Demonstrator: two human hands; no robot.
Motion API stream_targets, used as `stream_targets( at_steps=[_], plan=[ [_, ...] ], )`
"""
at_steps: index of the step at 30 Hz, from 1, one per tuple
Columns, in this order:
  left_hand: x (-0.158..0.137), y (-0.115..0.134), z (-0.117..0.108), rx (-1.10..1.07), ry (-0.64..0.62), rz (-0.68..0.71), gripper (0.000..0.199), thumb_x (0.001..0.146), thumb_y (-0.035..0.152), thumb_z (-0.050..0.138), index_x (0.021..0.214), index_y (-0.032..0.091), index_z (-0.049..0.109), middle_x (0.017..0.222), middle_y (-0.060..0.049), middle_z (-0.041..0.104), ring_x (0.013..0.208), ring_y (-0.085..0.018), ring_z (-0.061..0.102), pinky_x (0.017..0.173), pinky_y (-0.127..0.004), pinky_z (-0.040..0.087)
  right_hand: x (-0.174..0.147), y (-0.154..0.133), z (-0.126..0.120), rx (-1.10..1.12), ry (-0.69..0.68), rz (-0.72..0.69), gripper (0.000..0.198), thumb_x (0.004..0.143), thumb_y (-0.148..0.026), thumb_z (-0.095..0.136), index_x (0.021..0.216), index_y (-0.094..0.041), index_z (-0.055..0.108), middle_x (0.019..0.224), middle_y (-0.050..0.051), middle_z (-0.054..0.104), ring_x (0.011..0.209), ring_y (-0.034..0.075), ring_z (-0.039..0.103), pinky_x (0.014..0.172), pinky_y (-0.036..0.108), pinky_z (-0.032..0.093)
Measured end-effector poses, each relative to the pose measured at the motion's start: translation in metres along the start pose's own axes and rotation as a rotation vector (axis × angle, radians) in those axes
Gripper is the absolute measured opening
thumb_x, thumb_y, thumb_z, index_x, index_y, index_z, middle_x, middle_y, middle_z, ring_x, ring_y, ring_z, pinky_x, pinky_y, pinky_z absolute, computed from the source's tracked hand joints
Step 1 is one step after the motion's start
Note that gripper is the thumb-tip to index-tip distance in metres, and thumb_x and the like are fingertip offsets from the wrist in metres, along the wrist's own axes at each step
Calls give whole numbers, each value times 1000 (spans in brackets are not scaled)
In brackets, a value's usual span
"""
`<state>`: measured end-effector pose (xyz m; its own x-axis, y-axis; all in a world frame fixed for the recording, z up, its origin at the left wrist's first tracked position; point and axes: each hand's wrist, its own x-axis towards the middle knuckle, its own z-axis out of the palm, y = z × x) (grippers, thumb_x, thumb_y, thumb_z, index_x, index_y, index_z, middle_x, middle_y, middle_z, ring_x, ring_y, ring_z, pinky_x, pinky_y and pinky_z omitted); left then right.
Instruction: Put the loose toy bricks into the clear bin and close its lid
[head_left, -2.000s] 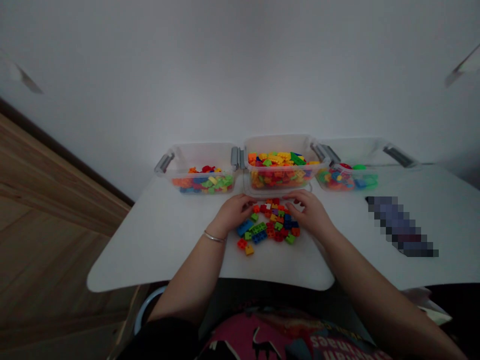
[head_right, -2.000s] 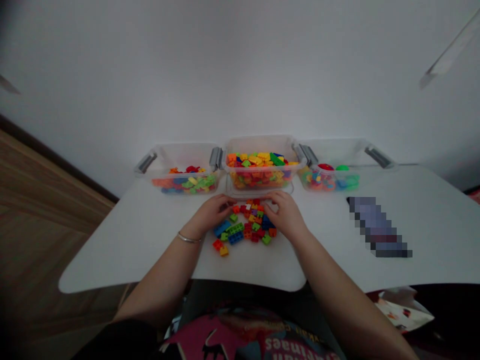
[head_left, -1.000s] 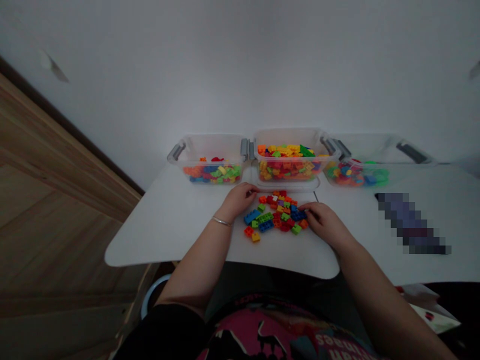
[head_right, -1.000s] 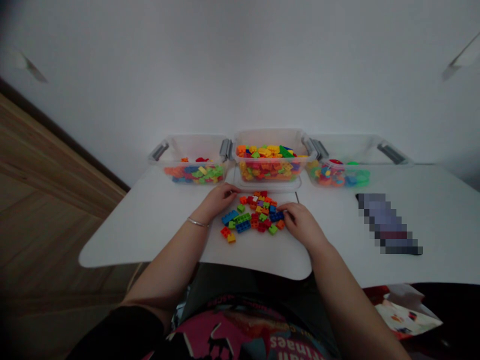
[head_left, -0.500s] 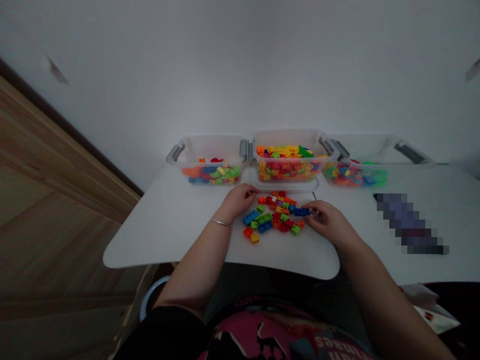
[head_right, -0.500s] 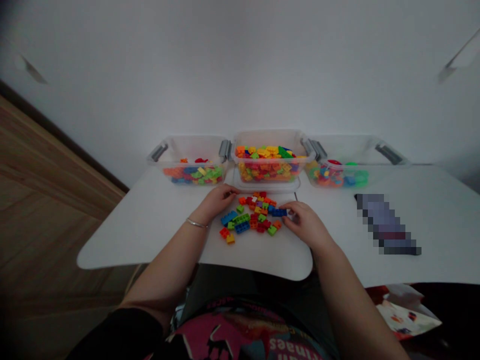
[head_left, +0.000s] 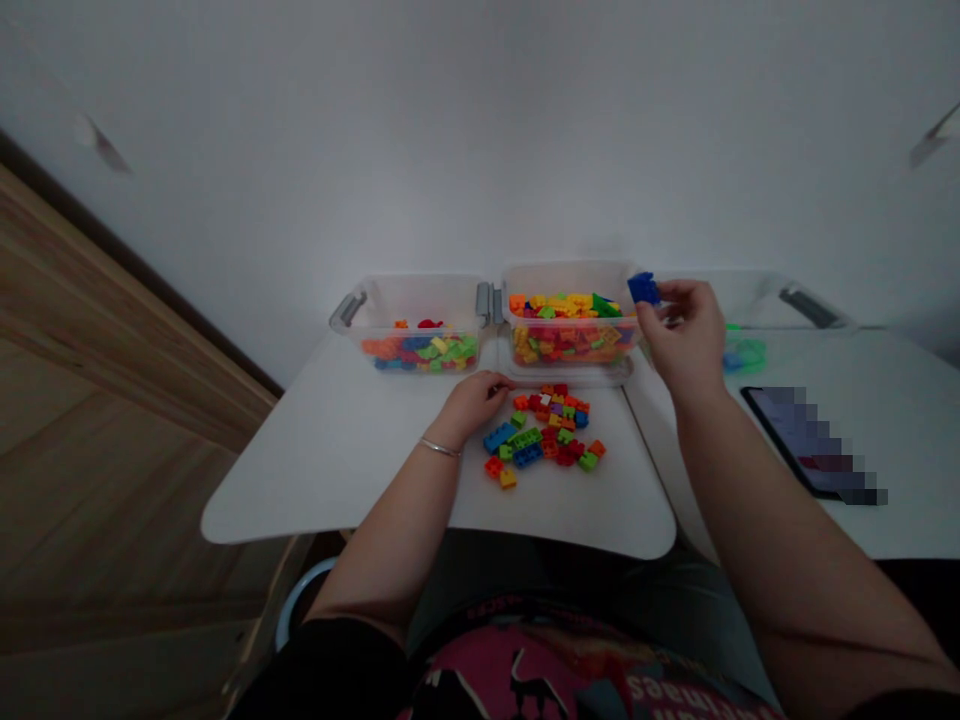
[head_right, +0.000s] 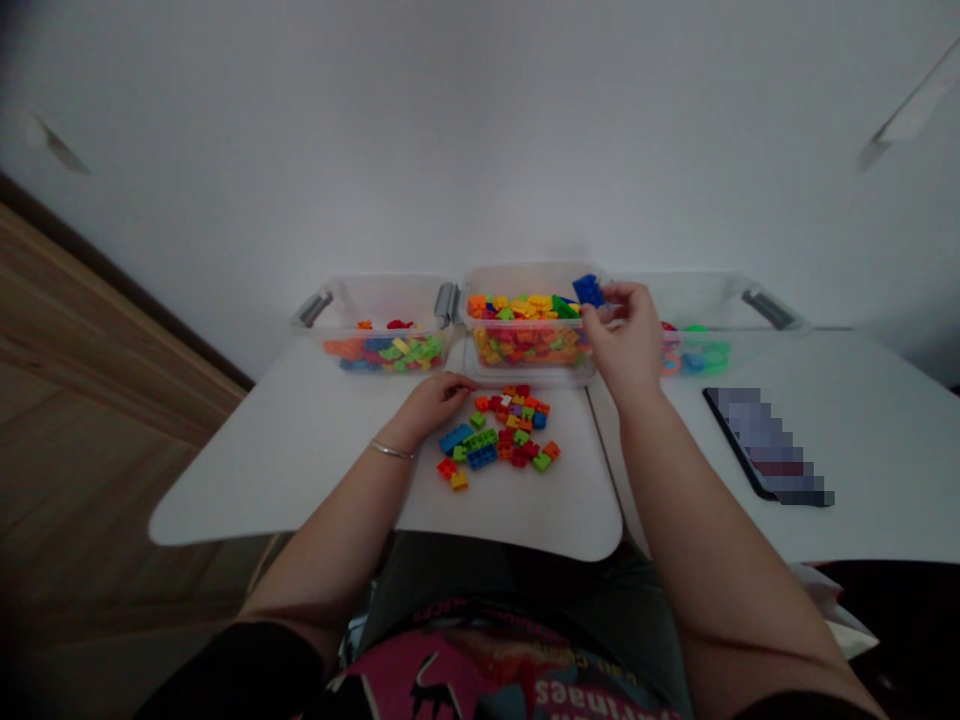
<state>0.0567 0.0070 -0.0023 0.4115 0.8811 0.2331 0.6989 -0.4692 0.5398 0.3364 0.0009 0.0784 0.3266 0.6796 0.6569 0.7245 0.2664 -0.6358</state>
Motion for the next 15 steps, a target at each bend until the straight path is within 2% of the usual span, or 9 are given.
stream_targets(
  at_steps=[4, 10, 15],
  plan=[
    [-1, 5, -3, -2, -10, -19, 24, 86, 18, 52, 101, 16, 71, 97, -7, 71, 88, -19, 64, 82, -30, 50, 26, -13, 3, -248, -131, 30, 29, 78, -36, 60, 101, -20, 60, 99, 10, 68, 83, 24, 63, 76, 41, 50],
    [-1, 6, -4, -15, -16, -8, 26, 86, 17, 50, 101, 15, 71, 99, -8, 72, 90, -19, 65, 84, -31, 50, 56, -17, 16, -644, -341, 152, 30, 70, -40, 69, 91, -18, 68, 89, 14, 69, 90, 32, 64, 73, 45, 49],
    [0, 2, -1, 2, -17, -10, 26, 86, 18, 50, 102, 17, 71, 99, -6, 72, 90, -19, 65, 85, -31, 50, 69, -17, 26, -833, -442, 195, 29, 70, -36, 71, 90, -15, 70, 95, 19, 69, 96, 36, 64, 75, 48, 48]
  ],
)
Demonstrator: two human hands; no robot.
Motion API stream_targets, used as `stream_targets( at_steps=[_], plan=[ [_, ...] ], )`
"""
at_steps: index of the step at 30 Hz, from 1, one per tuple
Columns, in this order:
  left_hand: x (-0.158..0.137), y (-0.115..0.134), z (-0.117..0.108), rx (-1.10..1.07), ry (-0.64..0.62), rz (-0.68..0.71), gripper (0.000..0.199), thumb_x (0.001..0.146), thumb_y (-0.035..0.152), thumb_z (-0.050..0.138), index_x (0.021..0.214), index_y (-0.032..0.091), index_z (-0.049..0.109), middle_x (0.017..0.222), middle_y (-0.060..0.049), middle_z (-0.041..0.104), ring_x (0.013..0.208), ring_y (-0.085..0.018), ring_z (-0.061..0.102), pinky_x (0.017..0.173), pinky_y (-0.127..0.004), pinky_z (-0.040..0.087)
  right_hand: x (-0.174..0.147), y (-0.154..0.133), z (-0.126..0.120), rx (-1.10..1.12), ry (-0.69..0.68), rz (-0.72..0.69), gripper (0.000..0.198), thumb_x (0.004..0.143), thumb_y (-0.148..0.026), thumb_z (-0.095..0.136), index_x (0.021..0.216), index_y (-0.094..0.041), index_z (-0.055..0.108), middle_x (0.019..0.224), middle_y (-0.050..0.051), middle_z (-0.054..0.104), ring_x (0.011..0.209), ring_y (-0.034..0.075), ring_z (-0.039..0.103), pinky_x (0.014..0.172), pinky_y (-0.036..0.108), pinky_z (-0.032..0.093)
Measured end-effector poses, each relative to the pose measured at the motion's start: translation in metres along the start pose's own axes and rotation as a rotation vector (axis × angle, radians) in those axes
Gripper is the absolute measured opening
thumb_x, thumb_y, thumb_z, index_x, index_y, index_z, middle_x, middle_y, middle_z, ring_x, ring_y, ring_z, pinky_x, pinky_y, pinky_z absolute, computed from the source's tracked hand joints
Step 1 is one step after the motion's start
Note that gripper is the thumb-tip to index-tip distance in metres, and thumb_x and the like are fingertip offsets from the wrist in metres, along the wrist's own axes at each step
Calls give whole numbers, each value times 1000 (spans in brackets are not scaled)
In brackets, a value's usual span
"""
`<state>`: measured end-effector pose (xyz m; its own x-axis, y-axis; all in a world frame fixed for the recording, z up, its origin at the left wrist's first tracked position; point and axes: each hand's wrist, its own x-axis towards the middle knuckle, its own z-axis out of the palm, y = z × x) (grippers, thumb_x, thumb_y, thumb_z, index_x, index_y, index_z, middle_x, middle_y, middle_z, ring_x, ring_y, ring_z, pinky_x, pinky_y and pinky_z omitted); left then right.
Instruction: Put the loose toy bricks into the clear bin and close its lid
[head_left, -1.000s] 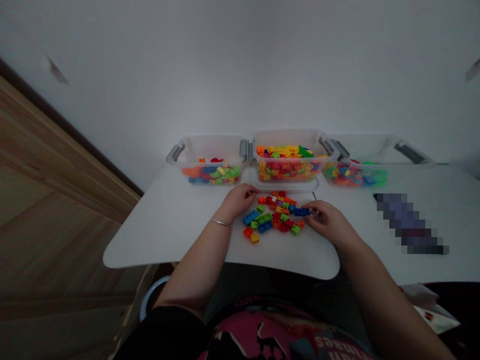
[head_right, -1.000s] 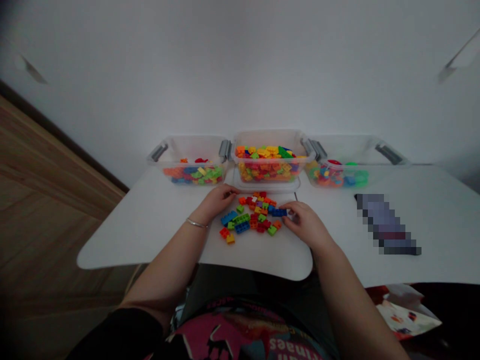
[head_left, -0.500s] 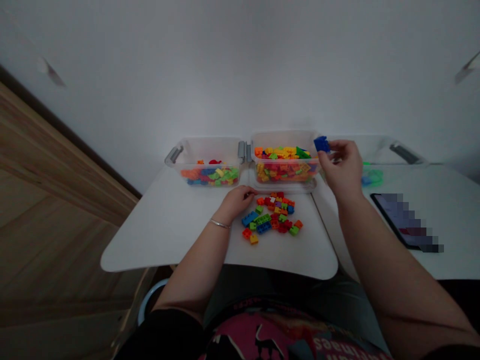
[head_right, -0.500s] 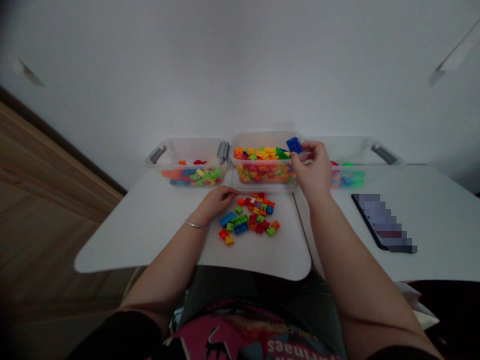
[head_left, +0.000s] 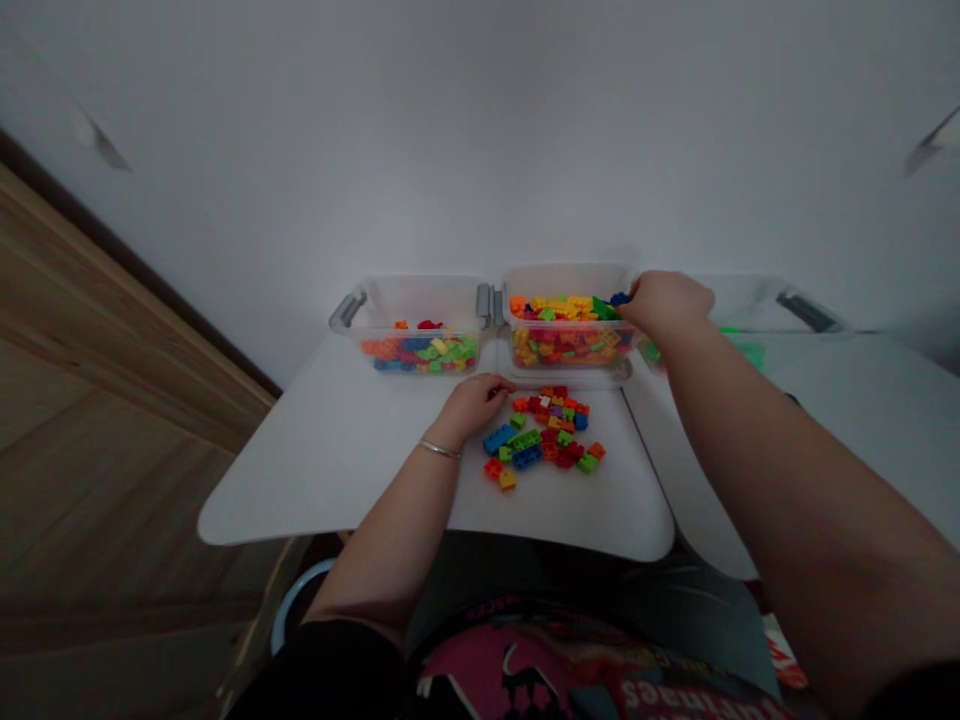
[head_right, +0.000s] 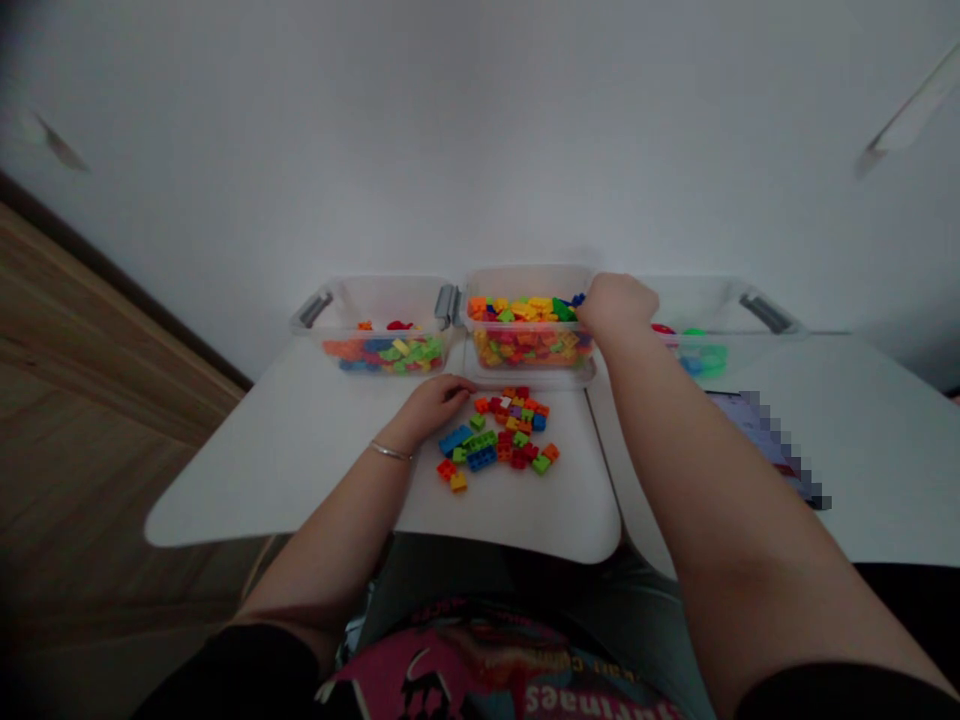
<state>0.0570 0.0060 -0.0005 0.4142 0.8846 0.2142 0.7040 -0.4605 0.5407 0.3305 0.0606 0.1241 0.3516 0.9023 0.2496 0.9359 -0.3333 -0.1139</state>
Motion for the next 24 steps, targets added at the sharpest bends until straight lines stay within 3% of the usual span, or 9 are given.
stream_targets(
  at_steps=[4, 7, 10, 12, 15, 20, 24],
  plan=[
    [1, -1, 0, 0, -3, 1, 27, 87, 17, 49, 100, 18, 72, 101, -6, 73, 94, -20, 65, 88, -31, 50, -4, -2, -1, -19, 6, 7, 31, 73, -33, 67, 96, -13, 72, 101, 21, 68, 97, 36, 63, 73, 47, 48],
    [1, 1, -1, 7, -10, -6, 28, 87, 16, 48, 100, 18, 72, 102, -6, 73, 95, -20, 65, 88, -31, 50, -14, 1, -2, 89, 97, -59, 30, 77, -33, 62, 99, -16, 72, 106, 19, 66, 94, 33, 63, 72, 45, 49],
    [0, 4, -3, 18, -18, -10, 27, 86, 17, 49, 101, 18, 72, 103, -6, 73, 95, -20, 65, 89, -32, 50, -32, 6, -6, 331, 214, -239, 27, 80, -33, 57, 98, -20, 72, 103, 14, 67, 90, 27, 62, 74, 40, 49],
    [0, 5, -4, 25, -21, -5, 27, 87, 18, 49, 101, 18, 72, 103, -6, 73, 95, -20, 65, 89, -32, 51, -46, 10, -9, 542, 205, -326, 27, 81, -35, 55, 98, -20, 71, 93, 10, 68, 81, 22, 62, 70, 36, 48],
    [0, 3, -3, 34, -19, 3, 27, 87, 19, 49, 101, 19, 72, 102, -6, 73, 94, -20, 66, 88, -32, 51, -72, 18, -9, 779, 146, -352, 29, 82, -39, 54, 98, -21, 70, 80, 5, 67, 66, 17, 57, 61, 31, 46],
    [1, 1, -1, 48, -23, 14, 26, 87, 19, 49, 101, 19, 71, 103, -6, 73, 96, -20, 65, 89, -31, 50, -108, 34, 22, 853, 90, -398, 25, 77, -40, 59, 89, -21, 70, 75, 3, 66, 56, 14, 52, 56, 30, 46],
    [1, 1, 0, 51, -23, 14, 26, 87, 20, 49, 101, 18, 71, 102, -6, 72, 95, -20, 65, 89, -31, 50, -121, 47, 61, 786, -37, -528, 21, 79, -31, 55, 88, -23, 71, 90, 7, 71, 69, 19, 61, 62, 34, 50]
  ],
)
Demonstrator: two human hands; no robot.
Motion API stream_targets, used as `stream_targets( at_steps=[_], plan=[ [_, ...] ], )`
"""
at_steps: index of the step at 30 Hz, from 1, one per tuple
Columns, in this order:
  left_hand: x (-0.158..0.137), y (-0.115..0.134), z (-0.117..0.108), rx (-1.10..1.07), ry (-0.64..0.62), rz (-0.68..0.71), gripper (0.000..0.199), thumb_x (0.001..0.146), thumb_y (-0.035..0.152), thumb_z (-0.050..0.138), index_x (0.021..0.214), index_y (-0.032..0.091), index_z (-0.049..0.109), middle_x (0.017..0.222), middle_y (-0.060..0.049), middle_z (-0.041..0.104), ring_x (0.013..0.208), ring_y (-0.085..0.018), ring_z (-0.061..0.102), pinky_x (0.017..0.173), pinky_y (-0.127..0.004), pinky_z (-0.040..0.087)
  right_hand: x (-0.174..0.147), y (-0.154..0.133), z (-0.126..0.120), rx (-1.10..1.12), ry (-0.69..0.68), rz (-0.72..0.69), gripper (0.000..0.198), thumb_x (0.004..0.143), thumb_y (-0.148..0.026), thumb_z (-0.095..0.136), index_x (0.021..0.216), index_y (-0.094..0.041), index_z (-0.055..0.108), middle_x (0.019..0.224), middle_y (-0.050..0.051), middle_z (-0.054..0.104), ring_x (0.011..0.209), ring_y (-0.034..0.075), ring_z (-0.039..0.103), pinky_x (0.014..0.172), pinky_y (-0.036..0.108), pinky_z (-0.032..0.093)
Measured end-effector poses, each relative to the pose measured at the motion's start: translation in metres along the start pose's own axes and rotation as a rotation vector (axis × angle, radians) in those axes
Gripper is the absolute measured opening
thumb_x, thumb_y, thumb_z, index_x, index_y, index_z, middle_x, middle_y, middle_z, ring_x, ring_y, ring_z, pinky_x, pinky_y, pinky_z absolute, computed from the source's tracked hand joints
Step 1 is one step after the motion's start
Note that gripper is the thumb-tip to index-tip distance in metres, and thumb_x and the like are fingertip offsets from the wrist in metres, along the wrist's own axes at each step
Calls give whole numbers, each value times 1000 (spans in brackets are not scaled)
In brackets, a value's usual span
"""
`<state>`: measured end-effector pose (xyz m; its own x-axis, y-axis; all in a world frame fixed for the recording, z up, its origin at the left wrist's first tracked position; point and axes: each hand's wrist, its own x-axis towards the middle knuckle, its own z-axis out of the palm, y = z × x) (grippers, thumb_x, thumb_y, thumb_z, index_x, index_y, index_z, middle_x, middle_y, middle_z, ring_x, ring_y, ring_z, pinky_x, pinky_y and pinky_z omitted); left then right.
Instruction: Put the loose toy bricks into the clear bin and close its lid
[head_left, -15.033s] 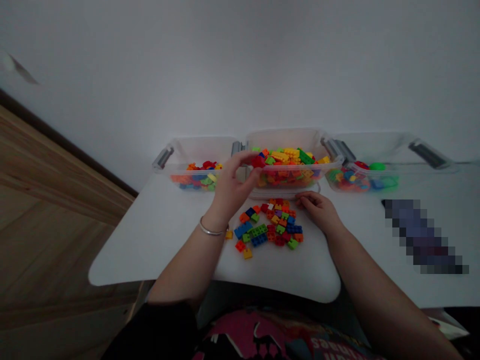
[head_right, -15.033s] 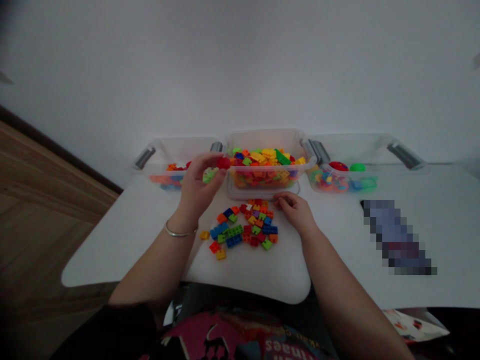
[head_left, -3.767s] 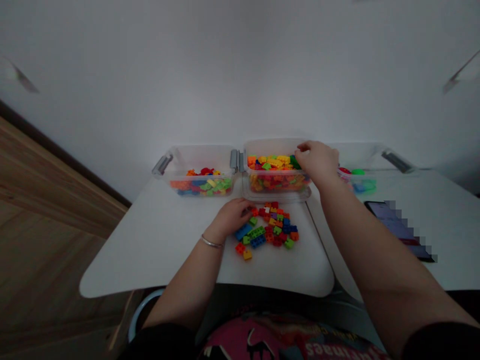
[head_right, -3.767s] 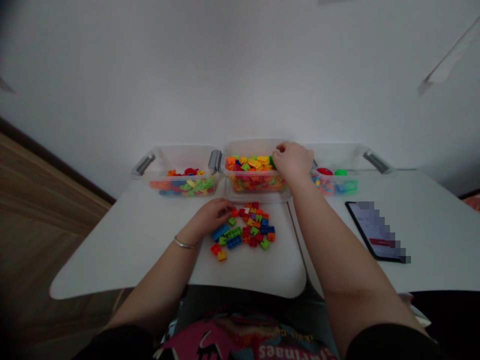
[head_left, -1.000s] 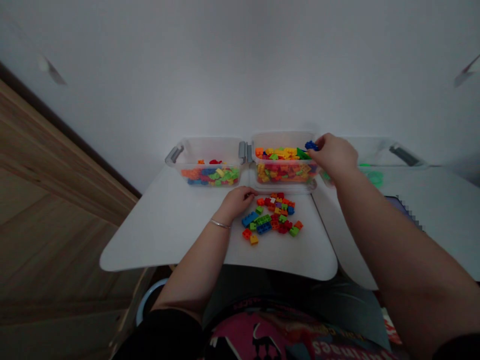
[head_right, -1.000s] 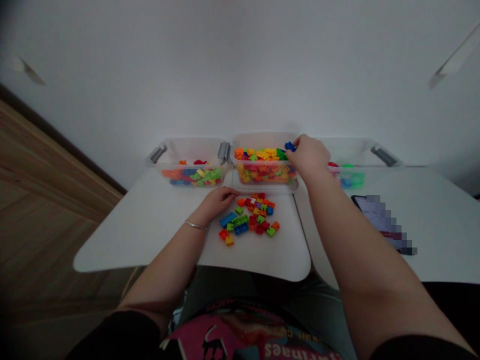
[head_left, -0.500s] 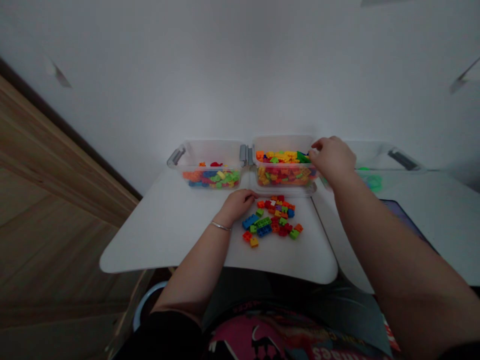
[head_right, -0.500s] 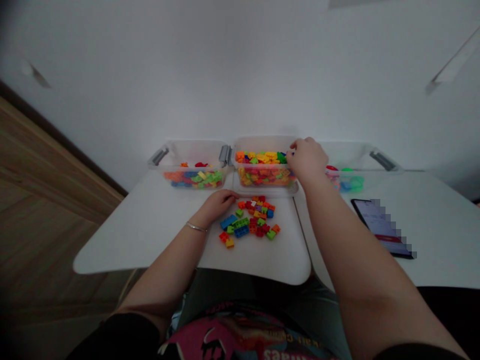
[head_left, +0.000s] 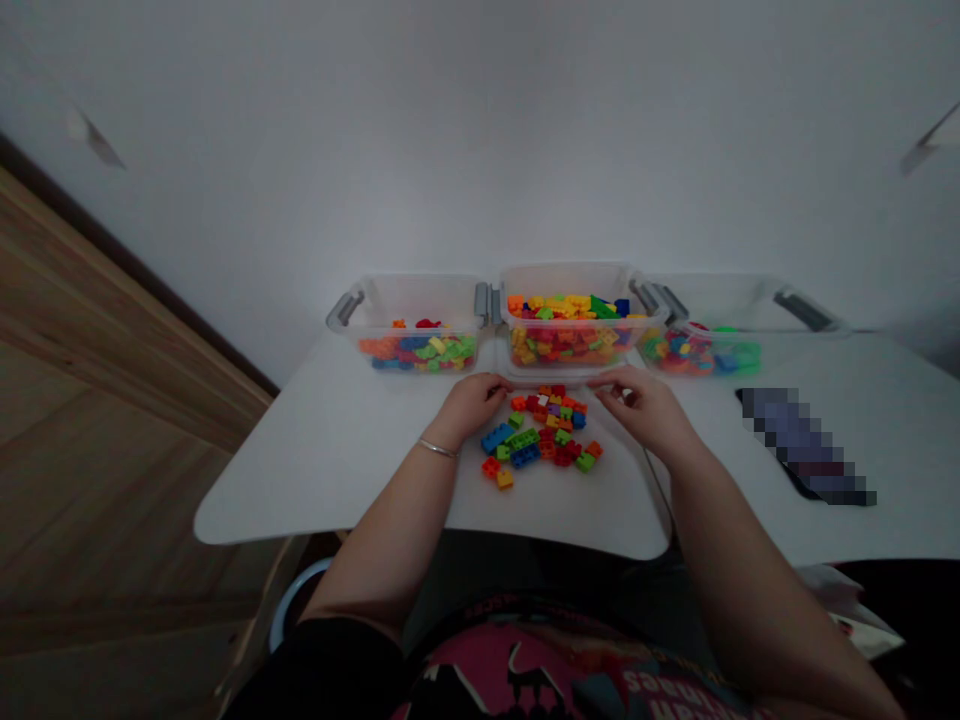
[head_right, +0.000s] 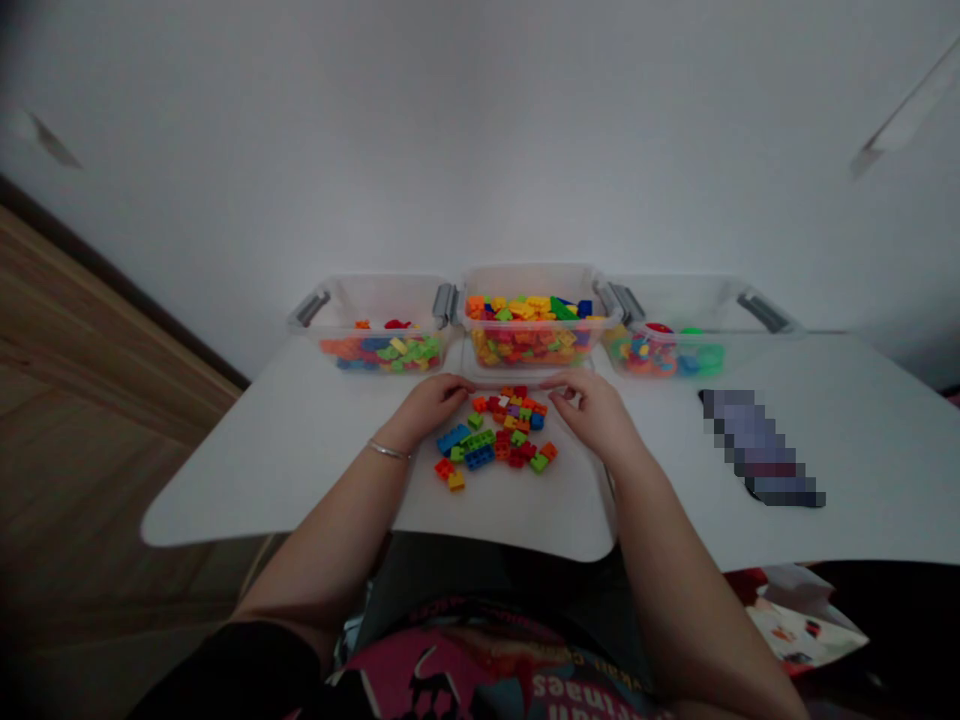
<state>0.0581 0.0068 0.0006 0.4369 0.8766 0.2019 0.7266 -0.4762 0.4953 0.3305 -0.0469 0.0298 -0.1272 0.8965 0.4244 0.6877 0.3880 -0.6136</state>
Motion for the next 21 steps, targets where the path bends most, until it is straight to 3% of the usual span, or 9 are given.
stream_targets(
  at_steps=[3, 6, 13, 21],
  plan=[
    [0, 0, 0, -10, 2, 6, 26, 87, 19, 49, 101, 17, 71, 101, -7, 72, 94, -20, 65, 88, -31, 50, -11, 16, 14, -79, -121, -67, 23, 79, -23, 53, 90, -24, 73, 102, 8, 72, 92, 25, 65, 82, 42, 51],
    [0, 0, 0, -11, -1, -3, 25, 87, 19, 50, 101, 17, 71, 101, -7, 72, 93, -20, 65, 87, -31, 50, -19, 23, 21, -145, -167, -71, 24, 78, -21, 54, 94, -24, 72, 105, 7, 72, 99, 25, 64, 92, 43, 47],
    [0, 2, -2, -16, 1, -3, 25, 87, 19, 50, 101, 17, 71, 102, -7, 72, 94, -19, 65, 88, -31, 50, -25, 21, 21, -346, -128, 29, 17, 79, -27, 57, 91, -22, 68, 89, 7, 68, 85, 25, 59, 80, 40, 48],
    [0, 1, -2, -2, 3, -5, 25, 87, 20, 50, 101, 18, 71, 101, -6, 73, 93, -20, 65, 87, -31, 50, -27, 18, 25, -337, -95, 109, 7, 80, -29, 56, 84, -25, 61, 80, 7, 66, 85, 27, 59, 73, 39, 48]
  ],
)
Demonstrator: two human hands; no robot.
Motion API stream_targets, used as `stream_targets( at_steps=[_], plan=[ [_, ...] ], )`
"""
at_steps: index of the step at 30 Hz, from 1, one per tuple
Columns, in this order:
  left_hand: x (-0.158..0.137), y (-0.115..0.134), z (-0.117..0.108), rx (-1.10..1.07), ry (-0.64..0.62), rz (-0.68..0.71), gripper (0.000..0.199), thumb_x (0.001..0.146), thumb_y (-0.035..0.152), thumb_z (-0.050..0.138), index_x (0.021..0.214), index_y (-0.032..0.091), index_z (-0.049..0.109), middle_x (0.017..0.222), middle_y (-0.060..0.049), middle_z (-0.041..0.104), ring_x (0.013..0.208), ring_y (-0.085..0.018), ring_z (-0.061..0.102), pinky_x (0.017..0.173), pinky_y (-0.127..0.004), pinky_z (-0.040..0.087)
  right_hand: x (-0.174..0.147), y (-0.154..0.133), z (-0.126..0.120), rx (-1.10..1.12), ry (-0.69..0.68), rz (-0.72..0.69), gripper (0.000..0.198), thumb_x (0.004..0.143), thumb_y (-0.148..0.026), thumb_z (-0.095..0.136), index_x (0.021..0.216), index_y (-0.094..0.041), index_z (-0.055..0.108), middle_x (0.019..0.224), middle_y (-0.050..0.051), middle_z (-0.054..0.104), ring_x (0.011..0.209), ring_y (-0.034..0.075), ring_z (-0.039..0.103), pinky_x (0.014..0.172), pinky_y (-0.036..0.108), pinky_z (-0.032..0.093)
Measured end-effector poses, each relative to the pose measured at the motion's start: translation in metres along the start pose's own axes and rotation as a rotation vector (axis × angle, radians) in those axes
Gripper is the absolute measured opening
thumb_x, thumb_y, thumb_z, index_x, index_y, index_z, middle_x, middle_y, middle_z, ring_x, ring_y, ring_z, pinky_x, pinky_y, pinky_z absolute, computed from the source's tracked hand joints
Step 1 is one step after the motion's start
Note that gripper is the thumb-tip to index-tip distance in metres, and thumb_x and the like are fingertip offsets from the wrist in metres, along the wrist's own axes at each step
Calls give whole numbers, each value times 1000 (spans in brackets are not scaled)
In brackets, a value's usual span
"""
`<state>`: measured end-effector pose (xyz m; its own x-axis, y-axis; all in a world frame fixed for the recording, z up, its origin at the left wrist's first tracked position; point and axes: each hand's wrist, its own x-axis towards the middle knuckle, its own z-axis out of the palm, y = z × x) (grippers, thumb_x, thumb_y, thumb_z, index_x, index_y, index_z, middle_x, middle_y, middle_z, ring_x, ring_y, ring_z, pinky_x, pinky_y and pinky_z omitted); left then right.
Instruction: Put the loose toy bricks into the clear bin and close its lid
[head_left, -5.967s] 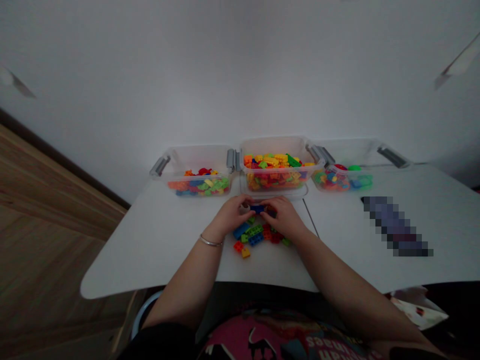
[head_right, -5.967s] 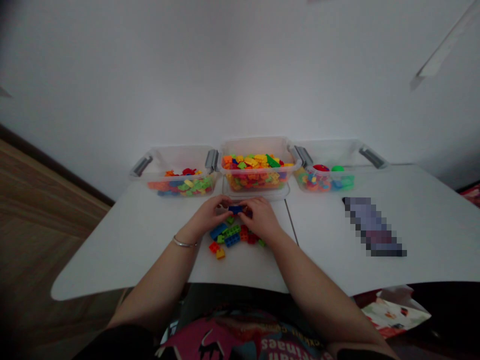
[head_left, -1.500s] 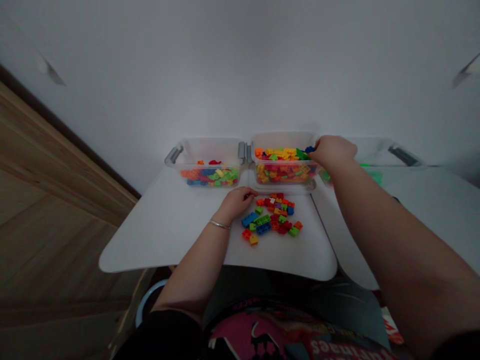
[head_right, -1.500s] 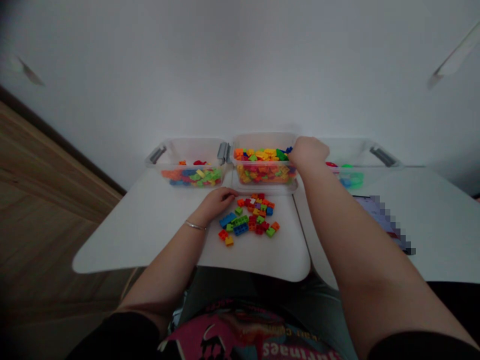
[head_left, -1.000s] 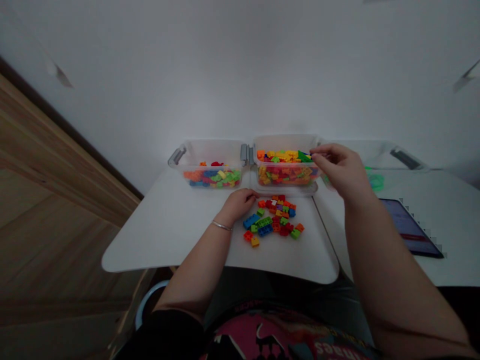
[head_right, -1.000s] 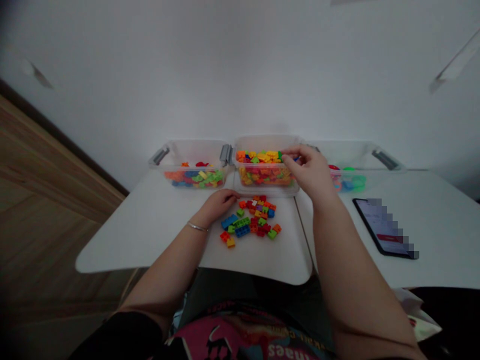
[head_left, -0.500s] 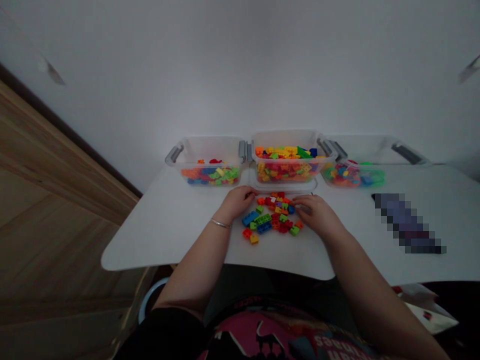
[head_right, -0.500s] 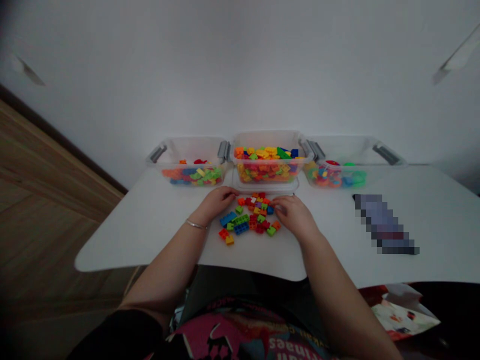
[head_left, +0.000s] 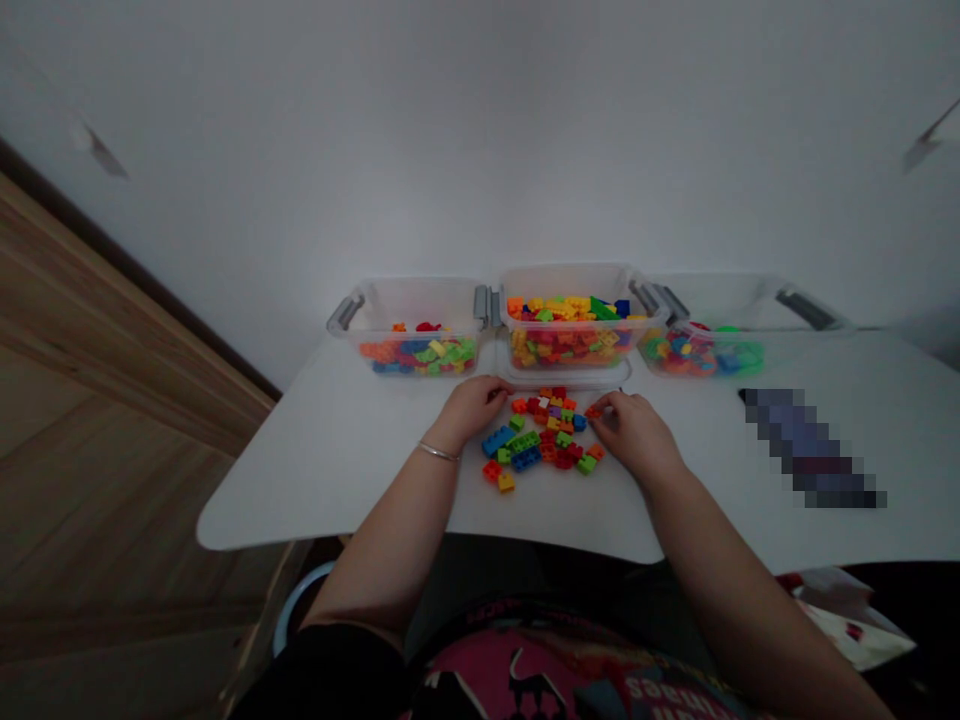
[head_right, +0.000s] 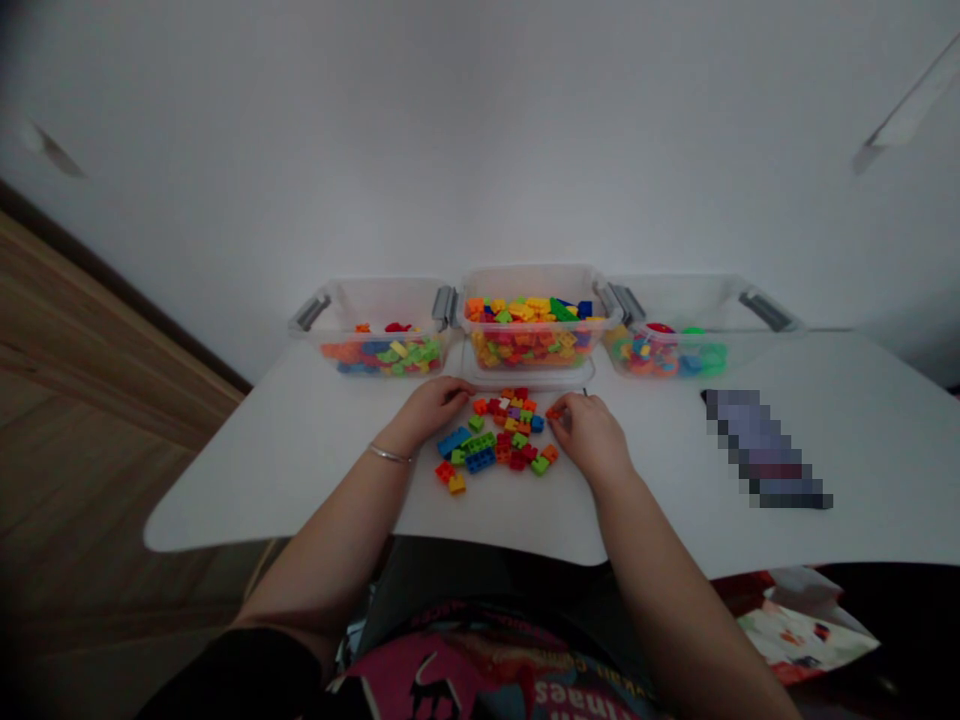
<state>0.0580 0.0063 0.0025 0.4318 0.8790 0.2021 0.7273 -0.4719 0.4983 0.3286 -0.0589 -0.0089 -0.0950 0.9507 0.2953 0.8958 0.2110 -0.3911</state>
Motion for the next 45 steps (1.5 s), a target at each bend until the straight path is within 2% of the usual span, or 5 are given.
stream_targets(
  at_steps=[15, 24, 32, 40, 45],
  plan=[
    [0, 3, -2, -8, -5, -3, 26, 86, 19, 50, 101, 19, 71, 101, -6, 73, 93, -19, 65, 86, -32, 51, 71, -20, -71, 223, 692, 33, 31, 82, -35, 52, 110, -22, 54, 112, 9, 63, 90, 21, 62, 75, 39, 52],
    [-2, 3, -2, -9, 3, 3, 25, 86, 18, 51, 100, 18, 72, 99, -6, 73, 92, -20, 66, 87, -32, 51, 121, -9, -80, -8, 329, 111, 23, 77, -29, 58, 93, -16, 68, 91, 11, 71, 82, 25, 65, 77, 40, 50],
    [-2, 1, -1, -22, 6, 12, 26, 86, 19, 50, 101, 18, 72, 99, -7, 73, 92, -21, 65, 86, -32, 51, 124, -16, -80, -123, 243, 205, 16, 75, -26, 59, 79, -17, 71, 77, 11, 71, 76, 27, 65, 75, 41, 49],
    [-2, -1, -1, -8, 8, 23, 25, 87, 20, 50, 101, 18, 72, 101, -6, 73, 93, -20, 65, 87, -32, 50, 120, -4, -77, 73, 326, 93, 27, 76, -29, 60, 97, -16, 70, 94, 11, 71, 84, 24, 64, 80, 40, 50],
    [-1, 0, -2, 6, -4, 20, 26, 88, 20, 50, 102, 16, 71, 102, -7, 73, 93, -20, 65, 87, -32, 50, 89, -16, -73, 304, 606, -41, 19, 80, -31, 58, 93, -20, 67, 94, 7, 70, 84, 20, 63, 79, 38, 50]
  ],
)
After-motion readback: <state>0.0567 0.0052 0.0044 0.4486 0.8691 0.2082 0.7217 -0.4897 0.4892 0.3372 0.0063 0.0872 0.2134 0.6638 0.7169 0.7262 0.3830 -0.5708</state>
